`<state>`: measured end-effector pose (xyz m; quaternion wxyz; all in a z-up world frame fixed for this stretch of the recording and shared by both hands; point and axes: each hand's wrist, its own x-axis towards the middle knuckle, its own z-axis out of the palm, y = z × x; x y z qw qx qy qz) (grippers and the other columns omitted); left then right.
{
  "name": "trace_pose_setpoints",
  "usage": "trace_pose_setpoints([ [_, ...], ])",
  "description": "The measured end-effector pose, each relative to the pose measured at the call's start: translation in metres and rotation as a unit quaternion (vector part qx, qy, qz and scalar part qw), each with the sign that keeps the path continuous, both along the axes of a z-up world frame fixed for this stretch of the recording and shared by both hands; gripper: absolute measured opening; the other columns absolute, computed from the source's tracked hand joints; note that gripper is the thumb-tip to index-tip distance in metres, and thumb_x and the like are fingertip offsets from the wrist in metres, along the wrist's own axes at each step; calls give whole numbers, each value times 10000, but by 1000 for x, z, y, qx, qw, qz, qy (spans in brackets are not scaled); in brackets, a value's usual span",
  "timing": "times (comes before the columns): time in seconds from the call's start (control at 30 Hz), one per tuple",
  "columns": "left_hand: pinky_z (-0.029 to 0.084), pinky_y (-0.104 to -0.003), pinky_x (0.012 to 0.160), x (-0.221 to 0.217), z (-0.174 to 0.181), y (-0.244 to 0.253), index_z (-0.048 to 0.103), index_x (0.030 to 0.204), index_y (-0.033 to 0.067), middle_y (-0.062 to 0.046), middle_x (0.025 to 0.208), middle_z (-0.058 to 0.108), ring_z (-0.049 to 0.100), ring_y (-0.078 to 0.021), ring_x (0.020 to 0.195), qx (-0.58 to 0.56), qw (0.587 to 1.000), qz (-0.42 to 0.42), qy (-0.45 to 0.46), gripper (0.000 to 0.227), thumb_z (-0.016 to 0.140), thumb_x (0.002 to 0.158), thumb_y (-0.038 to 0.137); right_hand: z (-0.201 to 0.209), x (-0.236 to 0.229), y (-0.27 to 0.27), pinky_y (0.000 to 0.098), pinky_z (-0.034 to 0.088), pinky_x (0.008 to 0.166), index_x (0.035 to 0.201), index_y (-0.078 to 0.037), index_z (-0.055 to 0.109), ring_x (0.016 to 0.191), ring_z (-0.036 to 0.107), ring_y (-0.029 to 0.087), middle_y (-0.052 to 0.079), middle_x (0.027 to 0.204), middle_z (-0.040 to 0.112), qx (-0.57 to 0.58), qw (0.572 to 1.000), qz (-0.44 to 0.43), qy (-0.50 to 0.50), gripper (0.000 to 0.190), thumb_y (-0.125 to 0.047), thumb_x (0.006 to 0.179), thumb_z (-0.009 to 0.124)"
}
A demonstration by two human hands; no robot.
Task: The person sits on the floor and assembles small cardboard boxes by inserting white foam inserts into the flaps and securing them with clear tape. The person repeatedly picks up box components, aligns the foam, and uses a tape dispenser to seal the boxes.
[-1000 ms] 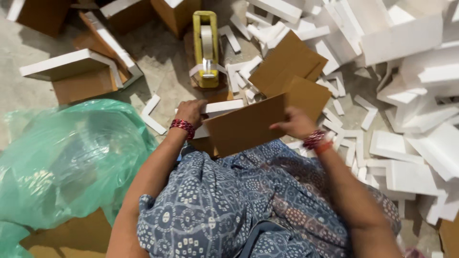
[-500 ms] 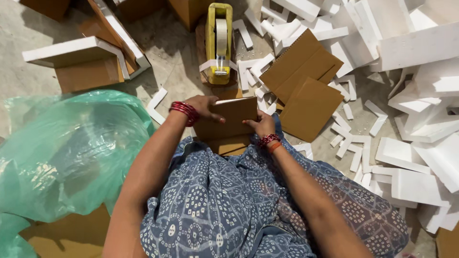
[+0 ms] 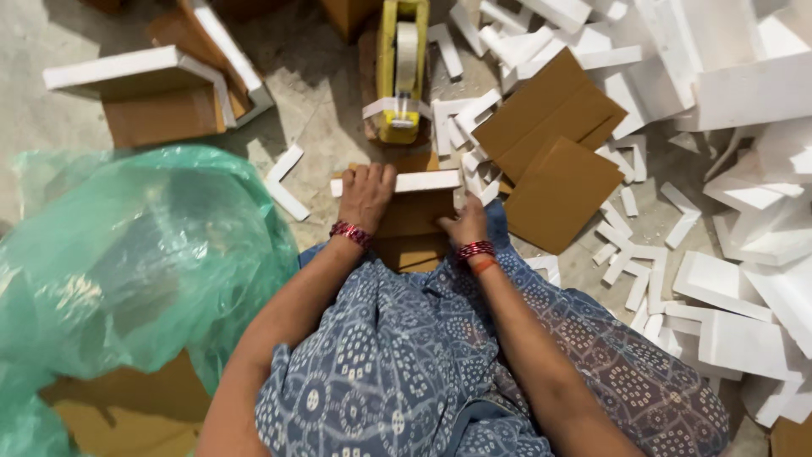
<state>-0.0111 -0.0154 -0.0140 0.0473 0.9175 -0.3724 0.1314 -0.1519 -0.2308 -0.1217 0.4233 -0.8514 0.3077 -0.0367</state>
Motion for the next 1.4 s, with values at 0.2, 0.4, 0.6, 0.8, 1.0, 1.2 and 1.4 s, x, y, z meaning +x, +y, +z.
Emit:
trace_pose_setpoints([
  [0.2,426,-411,839,-1,-1,-3,584,1003,172,-35,959,599,583,-234,922,7,999,9,43,84,566,922,170,17,1,-47,401,576,1025,1649,-75,296,1341,605,336,223,1525,571,75,985,96,-119,983,-35,852,870],
  [0.4,423,-406,865,2,4,-3,585,982,166,-53,934,593,582,-241,910,-27,999,0,36,109,573,875,147,-1,23,21,406,546,680,1653,-153,235,673,635,283,125,758,621,-32,999,-29,22,1080,-51,718,765],
  [0.6,408,-411,845,7,11,-1,590,973,179,-35,946,599,585,-242,924,-54,992,-11,110,120,580,867,122,-7,33,-19,451,568,827,1635,-106,208,875,679,347,192,913,701,-75,983,105,130,1100,-136,753,865],
  [0.8,418,-407,877,3,9,7,604,1004,182,-30,954,605,587,-233,928,-65,994,-3,88,139,572,883,122,70,65,-61,485,412,1065,1508,-66,383,1315,481,501,365,1403,520,-185,895,386,-122,1170,-175,505,975],
  [1.0,410,-429,871,13,9,25,621,1035,177,-15,959,632,605,-231,934,-90,991,14,94,134,566,920,136,45,94,-8,341,478,1169,1350,-154,644,1336,594,275,88,1421,634,-133,943,304,34,668,-42,715,818],
  [1.2,401,-431,876,12,12,18,658,1190,179,-13,1039,676,625,-218,980,-190,969,-30,153,322,568,890,102,80,98,-1,397,417,1095,1499,-46,386,1333,509,347,199,1458,513,7,948,303,-96,957,-26,662,849],
  [1.4,400,-426,876,11,10,18,656,1213,176,-16,1069,687,633,-217,1000,-142,972,-17,189,410,648,811,97,66,84,11,396,455,1152,1517,-145,486,1359,542,333,182,1447,567,-68,955,287,-44,858,-116,750,871],
])
